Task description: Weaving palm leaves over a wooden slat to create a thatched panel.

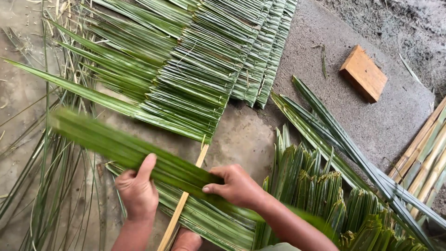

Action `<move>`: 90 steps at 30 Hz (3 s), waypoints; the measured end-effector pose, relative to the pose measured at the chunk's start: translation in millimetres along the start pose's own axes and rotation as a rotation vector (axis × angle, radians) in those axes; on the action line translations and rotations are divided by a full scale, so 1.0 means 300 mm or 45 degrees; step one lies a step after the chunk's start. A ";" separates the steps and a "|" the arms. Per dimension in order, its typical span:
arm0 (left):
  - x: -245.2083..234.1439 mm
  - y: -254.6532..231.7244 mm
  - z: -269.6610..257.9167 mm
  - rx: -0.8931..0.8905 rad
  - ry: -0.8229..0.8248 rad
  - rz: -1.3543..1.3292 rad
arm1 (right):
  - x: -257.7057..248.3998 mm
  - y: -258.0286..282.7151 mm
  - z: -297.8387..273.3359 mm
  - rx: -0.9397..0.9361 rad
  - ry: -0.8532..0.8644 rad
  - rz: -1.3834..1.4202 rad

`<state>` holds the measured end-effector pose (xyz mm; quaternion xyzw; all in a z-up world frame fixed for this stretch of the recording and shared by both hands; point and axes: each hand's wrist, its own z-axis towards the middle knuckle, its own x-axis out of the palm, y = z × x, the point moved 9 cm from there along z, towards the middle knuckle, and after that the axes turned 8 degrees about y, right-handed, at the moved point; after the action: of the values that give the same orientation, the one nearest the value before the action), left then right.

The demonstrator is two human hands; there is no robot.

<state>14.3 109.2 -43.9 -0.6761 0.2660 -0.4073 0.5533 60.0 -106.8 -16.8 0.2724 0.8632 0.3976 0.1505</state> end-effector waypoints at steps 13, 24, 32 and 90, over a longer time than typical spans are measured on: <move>-0.217 1.199 -0.079 -0.834 -0.517 -0.149 | -0.272 -0.712 0.451 0.362 0.042 -0.243; -0.241 1.307 0.017 -0.758 -0.534 -0.093 | -0.346 -0.911 0.659 0.269 0.158 -0.059; -0.230 1.344 0.038 -0.743 -0.519 -0.039 | -0.322 -0.795 0.596 0.274 0.136 -0.054; -0.004 1.107 -0.010 -0.966 -0.157 0.155 | -0.280 -0.784 0.668 0.273 -0.126 -0.062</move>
<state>41.3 26.8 -364.6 -0.8390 0.4036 -0.2049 0.3021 140.8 -161.1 -322.0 0.2854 0.8986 0.2851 0.1725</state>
